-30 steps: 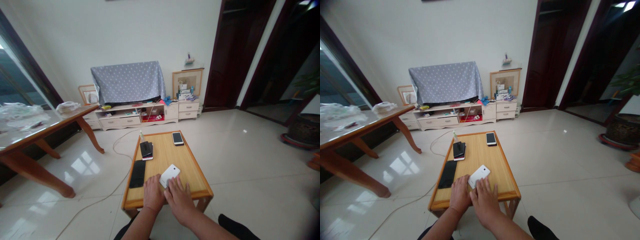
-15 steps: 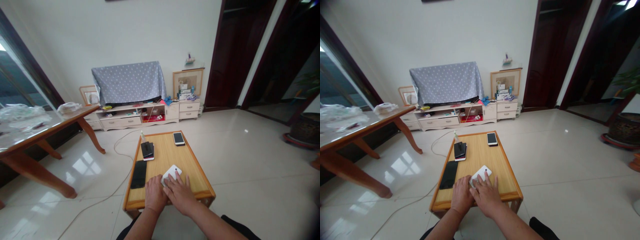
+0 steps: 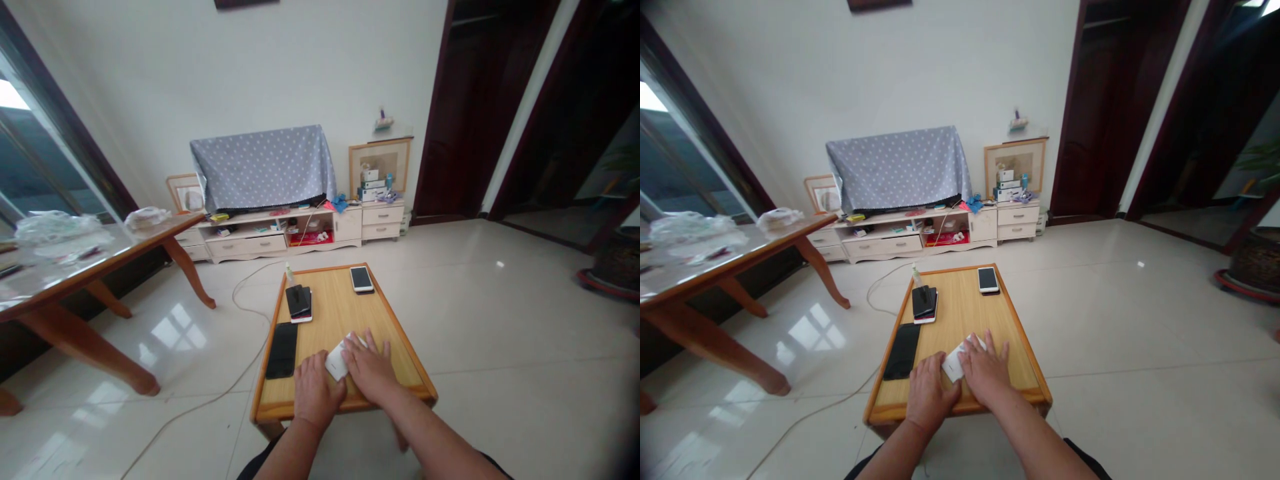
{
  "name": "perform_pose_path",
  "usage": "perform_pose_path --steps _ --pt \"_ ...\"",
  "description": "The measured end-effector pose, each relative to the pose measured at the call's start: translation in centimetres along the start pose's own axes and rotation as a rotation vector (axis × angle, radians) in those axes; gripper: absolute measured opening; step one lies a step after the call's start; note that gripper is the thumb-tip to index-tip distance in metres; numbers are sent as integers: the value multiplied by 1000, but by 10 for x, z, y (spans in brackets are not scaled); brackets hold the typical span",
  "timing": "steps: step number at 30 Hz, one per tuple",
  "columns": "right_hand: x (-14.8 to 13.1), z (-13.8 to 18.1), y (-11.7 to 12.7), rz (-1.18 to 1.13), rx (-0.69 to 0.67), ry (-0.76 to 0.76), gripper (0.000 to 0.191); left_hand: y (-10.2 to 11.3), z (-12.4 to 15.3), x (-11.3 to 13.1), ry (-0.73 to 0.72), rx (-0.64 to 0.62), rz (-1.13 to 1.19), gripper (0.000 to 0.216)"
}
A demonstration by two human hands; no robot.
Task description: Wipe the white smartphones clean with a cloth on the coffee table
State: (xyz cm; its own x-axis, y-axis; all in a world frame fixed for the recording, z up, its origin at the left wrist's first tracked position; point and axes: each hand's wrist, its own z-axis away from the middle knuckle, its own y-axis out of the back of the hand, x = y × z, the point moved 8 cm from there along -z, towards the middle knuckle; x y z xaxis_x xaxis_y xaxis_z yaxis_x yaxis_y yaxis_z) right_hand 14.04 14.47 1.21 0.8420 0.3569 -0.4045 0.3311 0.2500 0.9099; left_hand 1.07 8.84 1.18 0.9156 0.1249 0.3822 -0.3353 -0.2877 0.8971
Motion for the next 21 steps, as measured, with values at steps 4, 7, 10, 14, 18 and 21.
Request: perform_pose_path --steps 4,7,10,14,18,21 --pt "-21 3 -5 -51 -13 135 53 -1 0 0 9 -11 13 40" --pt "-35 6 -10 -82 -14 230 51 -3 0 -2 21 -19 14 37" --pt "-16 -8 -6 -28 10 94 50 -1 0 -2 20 -9 11 47" --pt "21 -26 1 20 52 -80 50 2 1 1 7 -34 10 51" --pt "29 -29 -1 16 110 -75 51 8 2 4 12 -2 1 48" --pt "31 -28 -2 -2 127 -80 51 9 1 5 37 9 -35 45"
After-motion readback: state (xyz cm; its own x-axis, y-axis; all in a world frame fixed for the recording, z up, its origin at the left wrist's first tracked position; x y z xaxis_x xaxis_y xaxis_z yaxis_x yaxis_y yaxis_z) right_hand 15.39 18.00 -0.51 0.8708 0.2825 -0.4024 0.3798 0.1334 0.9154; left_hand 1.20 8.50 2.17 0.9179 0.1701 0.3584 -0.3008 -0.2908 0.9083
